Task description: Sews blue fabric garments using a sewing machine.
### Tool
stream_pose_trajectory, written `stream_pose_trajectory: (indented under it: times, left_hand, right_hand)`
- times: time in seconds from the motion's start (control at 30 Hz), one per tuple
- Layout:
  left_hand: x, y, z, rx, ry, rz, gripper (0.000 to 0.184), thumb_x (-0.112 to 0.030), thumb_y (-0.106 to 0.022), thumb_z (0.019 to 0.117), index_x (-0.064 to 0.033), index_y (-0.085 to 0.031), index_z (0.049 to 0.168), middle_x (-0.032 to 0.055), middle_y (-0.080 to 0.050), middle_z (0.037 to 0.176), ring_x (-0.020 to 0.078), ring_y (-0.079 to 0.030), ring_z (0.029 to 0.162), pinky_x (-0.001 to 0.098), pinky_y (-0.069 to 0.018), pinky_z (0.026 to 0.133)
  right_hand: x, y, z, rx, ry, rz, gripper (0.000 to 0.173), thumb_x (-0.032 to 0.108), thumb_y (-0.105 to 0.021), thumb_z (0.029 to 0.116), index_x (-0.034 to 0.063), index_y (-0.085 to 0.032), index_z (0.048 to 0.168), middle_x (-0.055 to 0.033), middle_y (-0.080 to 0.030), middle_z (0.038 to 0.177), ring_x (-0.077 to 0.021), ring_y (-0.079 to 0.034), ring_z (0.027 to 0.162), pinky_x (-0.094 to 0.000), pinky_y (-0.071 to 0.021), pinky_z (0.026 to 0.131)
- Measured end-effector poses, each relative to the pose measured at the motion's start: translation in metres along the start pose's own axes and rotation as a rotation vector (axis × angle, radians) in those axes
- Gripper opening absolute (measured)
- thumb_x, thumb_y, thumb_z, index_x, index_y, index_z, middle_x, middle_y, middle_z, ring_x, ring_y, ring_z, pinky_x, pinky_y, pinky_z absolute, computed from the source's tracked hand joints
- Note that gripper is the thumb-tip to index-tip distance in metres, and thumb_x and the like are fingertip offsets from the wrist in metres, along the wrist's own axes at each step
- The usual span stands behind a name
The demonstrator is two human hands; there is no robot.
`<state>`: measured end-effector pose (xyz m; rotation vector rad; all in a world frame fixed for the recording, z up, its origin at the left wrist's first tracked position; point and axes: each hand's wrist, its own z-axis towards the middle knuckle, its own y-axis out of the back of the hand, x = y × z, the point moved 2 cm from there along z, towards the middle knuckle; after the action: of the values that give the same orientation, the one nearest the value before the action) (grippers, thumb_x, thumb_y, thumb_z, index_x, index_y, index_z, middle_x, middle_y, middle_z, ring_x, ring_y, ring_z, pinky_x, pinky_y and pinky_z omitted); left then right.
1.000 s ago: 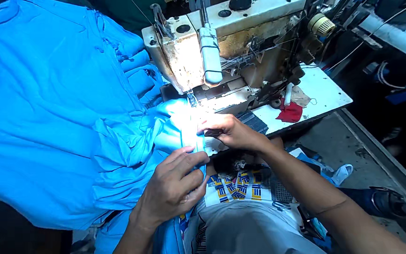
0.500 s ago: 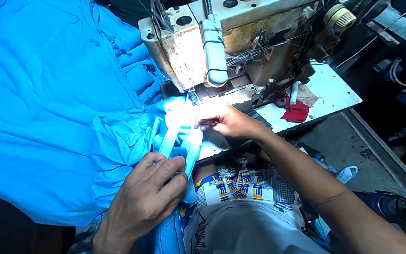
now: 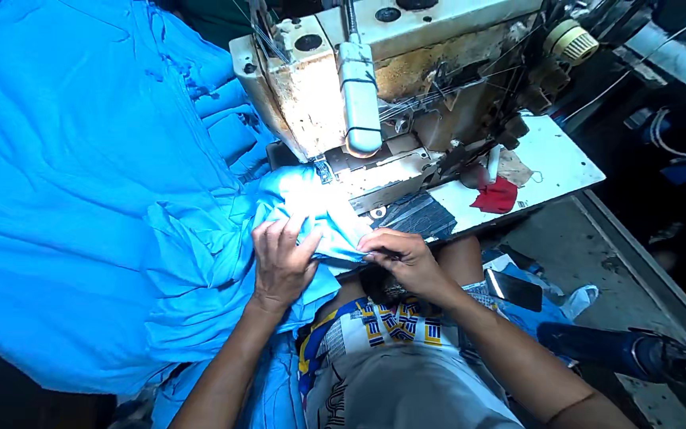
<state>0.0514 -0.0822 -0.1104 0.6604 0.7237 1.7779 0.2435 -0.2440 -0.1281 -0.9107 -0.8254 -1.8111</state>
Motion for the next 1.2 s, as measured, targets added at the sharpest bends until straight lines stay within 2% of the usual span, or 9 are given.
stream_pose_trajectory:
  times: [0.1, 0.17, 0.23, 0.33, 0.5, 0.67, 0.9, 1.07, 1.2]
  left_hand:
    - [0.003, 0.012, 0.012, 0.061, -0.153, -0.078, 0.016, -0.014, -0.061, 0.0912, -0.0101, -0.074, 0.099, 0.0122, -0.066, 0.133, 0.0343, -0.057, 0.128, 0.0578, -0.0334, 0.115]
    - [0.002, 0.020, 0.020, 0.117, -0.253, -0.153, 0.016, -0.010, -0.055, 0.0949, -0.0067, -0.071, 0.091, 0.0115, -0.073, 0.119, 0.0298, -0.067, 0.114, 0.0551, -0.0416, 0.110]
    - [0.004, 0.026, 0.027, 0.154, -0.291, -0.191, 0.019, -0.010, -0.053, 0.0972, -0.0073, -0.070, 0.092, 0.0099, -0.075, 0.108, 0.0274, -0.070, 0.104, 0.0502, -0.0490, 0.099]
    - [0.008, 0.029, 0.037, 0.220, -0.295, -0.185, 0.023, -0.012, -0.050, 0.0971, -0.0070, -0.071, 0.106, 0.0098, -0.069, 0.092, 0.0291, -0.065, 0.091, 0.0510, -0.0458, 0.090]
    - [0.007, 0.028, 0.047, 0.340, -0.312, -0.193, 0.035, -0.015, -0.061, 0.0945, -0.0096, -0.068, 0.128, 0.0099, -0.069, 0.099, 0.0292, -0.064, 0.093, 0.0540, -0.0430, 0.093]
    - [0.001, 0.039, 0.050, 0.318, -0.264, -0.131, 0.025, -0.011, -0.057, 0.0933, -0.0141, -0.077, 0.108, 0.0084, -0.068, 0.094, 0.0285, -0.063, 0.088, 0.0520, -0.0423, 0.082]
    - [0.008, 0.040, 0.053, 0.305, -0.231, -0.095, 0.027, -0.009, -0.058, 0.0909, -0.0151, -0.079, 0.108, 0.0097, -0.072, 0.109, 0.0302, -0.065, 0.102, 0.0541, -0.0431, 0.090]
    - [0.024, 0.039, 0.064, 0.269, -0.235, -0.086, 0.024, -0.010, -0.056, 0.0891, -0.0103, -0.078, 0.099, 0.0108, -0.072, 0.104, 0.0310, -0.065, 0.101, 0.0537, -0.0432, 0.088]
    - [0.035, 0.040, 0.072, 0.258, -0.214, -0.057, 0.023, -0.008, -0.055, 0.0892, -0.0062, -0.076, 0.097, 0.0129, -0.071, 0.102, 0.0331, -0.065, 0.097, 0.0543, -0.0440, 0.091]
  right_hand:
    - [-0.002, 0.000, -0.006, -0.036, -0.058, 0.090, 0.010, 0.001, -0.066, 0.0971, -0.0032, -0.074, 0.103, -0.0114, -0.073, 0.109, -0.0153, -0.070, 0.098, -0.0294, -0.0608, 0.086]
    - [-0.001, 0.000, -0.008, -0.049, -0.077, 0.146, 0.010, 0.000, -0.066, 0.0969, -0.0035, -0.073, 0.103, -0.0121, -0.073, 0.109, -0.0163, -0.070, 0.098, -0.0300, -0.0605, 0.085]
    - [0.000, 0.000, -0.007, -0.049, -0.091, 0.175, 0.010, 0.000, -0.067, 0.0964, -0.0034, -0.073, 0.102, -0.0123, -0.073, 0.109, -0.0165, -0.070, 0.098, -0.0299, -0.0606, 0.085]
    - [0.001, -0.001, -0.007, -0.052, -0.103, 0.198, 0.009, 0.000, -0.067, 0.0960, -0.0039, -0.073, 0.102, -0.0126, -0.073, 0.109, -0.0165, -0.070, 0.097, -0.0299, -0.0605, 0.084]
    - [-0.003, 0.004, -0.010, -0.078, -0.116, 0.240, 0.010, 0.001, -0.066, 0.0967, -0.0039, -0.073, 0.103, -0.0130, -0.073, 0.109, -0.0182, -0.070, 0.100, -0.0319, -0.0606, 0.085]
    - [-0.005, 0.006, -0.011, -0.086, -0.136, 0.263, 0.010, 0.000, -0.067, 0.0962, -0.0046, -0.073, 0.103, -0.0134, -0.073, 0.109, -0.0175, -0.071, 0.098, -0.0309, -0.0607, 0.083]
    - [-0.007, 0.002, -0.001, -0.116, -0.162, 0.256, 0.010, 0.002, -0.067, 0.0964, -0.0034, -0.073, 0.102, -0.0122, -0.073, 0.106, -0.0152, -0.070, 0.093, -0.0292, -0.0594, 0.079]
    - [-0.014, -0.003, 0.017, -0.148, -0.225, 0.242, 0.007, 0.004, -0.070, 0.0954, 0.0002, -0.074, 0.100, -0.0088, -0.072, 0.097, -0.0100, -0.063, 0.071, -0.0252, -0.0541, 0.063]
    - [-0.015, -0.005, 0.031, -0.142, -0.216, 0.223, 0.007, 0.003, -0.070, 0.0947, 0.0009, -0.074, 0.100, -0.0088, -0.073, 0.100, -0.0116, -0.063, 0.070, -0.0267, -0.0547, 0.062]
